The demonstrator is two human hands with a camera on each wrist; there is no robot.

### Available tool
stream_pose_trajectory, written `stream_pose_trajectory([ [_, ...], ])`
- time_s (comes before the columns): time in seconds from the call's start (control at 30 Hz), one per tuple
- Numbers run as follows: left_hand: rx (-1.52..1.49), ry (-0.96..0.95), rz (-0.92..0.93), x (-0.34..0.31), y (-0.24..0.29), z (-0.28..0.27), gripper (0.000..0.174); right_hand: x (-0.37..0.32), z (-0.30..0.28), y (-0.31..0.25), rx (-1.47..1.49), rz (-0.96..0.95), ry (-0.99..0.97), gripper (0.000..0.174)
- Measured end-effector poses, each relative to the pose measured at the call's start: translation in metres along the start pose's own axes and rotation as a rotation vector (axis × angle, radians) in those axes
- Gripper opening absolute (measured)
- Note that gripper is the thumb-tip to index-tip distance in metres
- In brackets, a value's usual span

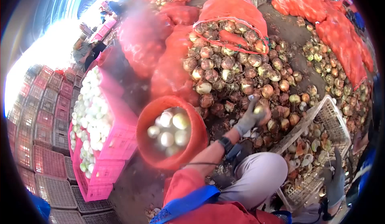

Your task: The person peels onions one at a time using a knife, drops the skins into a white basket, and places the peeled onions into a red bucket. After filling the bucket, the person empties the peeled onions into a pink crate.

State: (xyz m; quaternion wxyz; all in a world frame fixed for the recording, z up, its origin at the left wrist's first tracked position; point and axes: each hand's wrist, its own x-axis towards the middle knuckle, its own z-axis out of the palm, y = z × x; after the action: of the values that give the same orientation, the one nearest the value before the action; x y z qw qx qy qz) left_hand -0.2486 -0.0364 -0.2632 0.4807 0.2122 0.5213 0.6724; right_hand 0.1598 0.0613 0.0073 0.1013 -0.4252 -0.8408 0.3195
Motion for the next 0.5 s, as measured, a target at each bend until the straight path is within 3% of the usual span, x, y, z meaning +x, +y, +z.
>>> stream_pose_trajectory([
  [0.1, -0.509, -0.072, 0.116, -0.018, 0.124, 0.087, 0.074, -0.014, 0.003, -0.02, 0.111, 0.002, -0.008, 0.072],
  [0.17, -0.619, -0.396, -0.131, -0.039, 0.194, 0.126, 0.052, -0.028, 0.001, -0.032, 0.213, -0.059, -0.007, 0.066],
  [0.23, 0.454, -0.493, 0.831, -0.036, 0.218, 0.167, 0.051, -0.031, -0.003, -0.031, 0.253, -0.157, 0.026, 0.062],
  [0.27, -0.07, -0.554, 0.516, -0.069, 0.235, 0.194, 0.049, -0.011, -0.003, -0.012, 0.095, -0.619, 0.167, 0.065],
  [0.3, -0.578, -0.589, 0.174, -0.104, 0.246, 0.221, 0.051, -0.022, -0.007, -0.034, 0.091, -0.625, 0.17, 0.065],
  [0.33, -0.271, -0.479, 0.576, -0.125, 0.241, 0.237, 0.045, -0.042, -0.009, -0.068, 0.201, -0.494, 0.258, 0.065],
  [0.37, -0.271, -0.488, 0.581, -0.131, 0.237, 0.248, 0.045, -0.055, -0.013, -0.087, 0.311, -0.359, 0.346, 0.065],
  [0.4, -0.501, -0.669, 0.364, -0.135, 0.233, 0.26, 0.042, -0.046, -0.024, -0.062, 0.448, -0.363, 0.299, 0.063],
  [0.43, -0.724, -0.841, 0.125, -0.143, 0.232, 0.27, 0.039, -0.051, -0.037, -0.056, 0.334, -0.299, 0.331, 0.06],
  [0.5, -0.692, -0.886, 0.07, -0.161, 0.218, 0.279, 0.038, -0.056, -0.044, -0.054, 0.168, -0.201, 0.441, 0.059],
])
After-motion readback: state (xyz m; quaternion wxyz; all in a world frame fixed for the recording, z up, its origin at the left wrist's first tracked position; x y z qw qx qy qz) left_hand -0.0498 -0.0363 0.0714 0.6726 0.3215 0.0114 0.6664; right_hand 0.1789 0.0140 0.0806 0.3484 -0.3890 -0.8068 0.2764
